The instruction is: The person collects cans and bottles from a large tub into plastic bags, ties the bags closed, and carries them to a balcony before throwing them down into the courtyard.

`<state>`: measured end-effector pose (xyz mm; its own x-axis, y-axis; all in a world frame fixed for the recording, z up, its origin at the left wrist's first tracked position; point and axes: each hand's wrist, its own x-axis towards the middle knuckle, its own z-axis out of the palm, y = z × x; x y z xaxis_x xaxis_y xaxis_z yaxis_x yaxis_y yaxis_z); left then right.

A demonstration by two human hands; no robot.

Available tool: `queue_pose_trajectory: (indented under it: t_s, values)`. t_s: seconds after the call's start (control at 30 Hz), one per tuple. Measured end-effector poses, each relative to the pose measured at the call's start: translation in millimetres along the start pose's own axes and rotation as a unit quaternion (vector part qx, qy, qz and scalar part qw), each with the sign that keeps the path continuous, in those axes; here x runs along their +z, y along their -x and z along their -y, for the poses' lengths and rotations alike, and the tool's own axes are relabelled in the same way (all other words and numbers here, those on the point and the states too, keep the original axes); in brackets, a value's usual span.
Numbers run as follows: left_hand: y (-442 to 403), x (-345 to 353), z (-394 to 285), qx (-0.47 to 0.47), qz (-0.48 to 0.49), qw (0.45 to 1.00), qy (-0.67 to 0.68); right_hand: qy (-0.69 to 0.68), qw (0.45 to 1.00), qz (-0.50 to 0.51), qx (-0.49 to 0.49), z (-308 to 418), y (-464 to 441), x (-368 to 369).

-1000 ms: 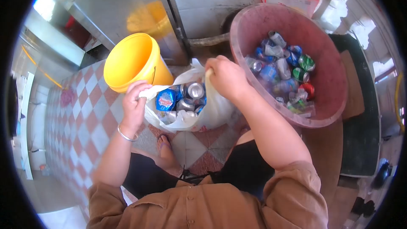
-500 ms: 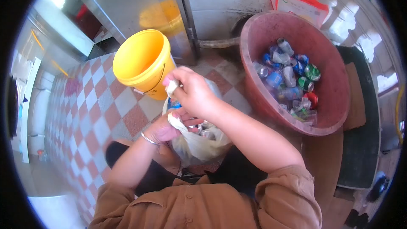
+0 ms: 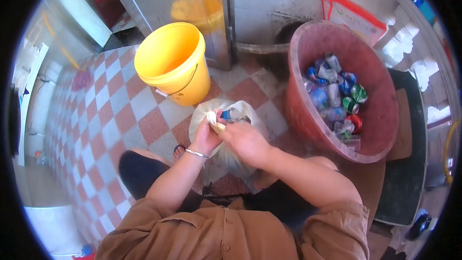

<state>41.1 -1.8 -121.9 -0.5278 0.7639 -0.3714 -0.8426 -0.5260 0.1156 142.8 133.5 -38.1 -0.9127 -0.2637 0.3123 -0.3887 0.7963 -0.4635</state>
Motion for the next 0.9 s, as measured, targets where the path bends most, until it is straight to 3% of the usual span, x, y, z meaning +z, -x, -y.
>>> queue_pose_trajectory:
  t_s: [0.03, 0.13, 0.23, 0.4, 0.5, 0.57, 0.6, 0.77, 0.8, 0.9]
  values:
    - [4, 2, 4, 0.004, -0.006, 1.0, -0.018, -0.004, 0.999, -0.042, 0.017, 0, -1, 0]
    - [13, 8, 15, 0.015, -0.018, 0.998, -0.06, -0.036, 0.973, 0.024, 0.227, 4, -10, 0]
    - [17, 8, 16, 0.015, -0.023, 0.998, -0.063, -0.076, 0.946, 0.123, 0.288, -5, -14, 13]
    - [26, 2, 4, 0.013, -0.046, 0.999, -0.016, -0.045, 0.955, 0.185, 0.226, -5, -19, 18]
    - [9, -42, -4, 0.032, -0.129, 0.991, 0.007, 0.059, 0.974, 0.215, 0.048, 1, -9, 32]
    - [8, -50, -1, 0.016, -0.147, 0.985, -0.084, 0.12, 0.963, 0.235, -0.055, 5, -5, 36]
    - [11, -46, 1, 0.006, -0.155, 0.979, -0.129, 0.122, 0.965, 0.229, -0.041, 5, -5, 37]
    - [13, -17, 11, -0.002, -0.185, 0.982, -0.043, 0.141, 0.956, 0.252, 0.056, -8, -2, 49]
    - [14, -15, 11, -0.006, -0.195, 0.98, -0.036, 0.115, 0.953, 0.258, 0.111, -7, -4, 45]
    - [11, -37, 10, -0.039, -0.08, 0.995, -0.04, 0.075, 0.937, 0.274, 0.203, -13, -4, 36]
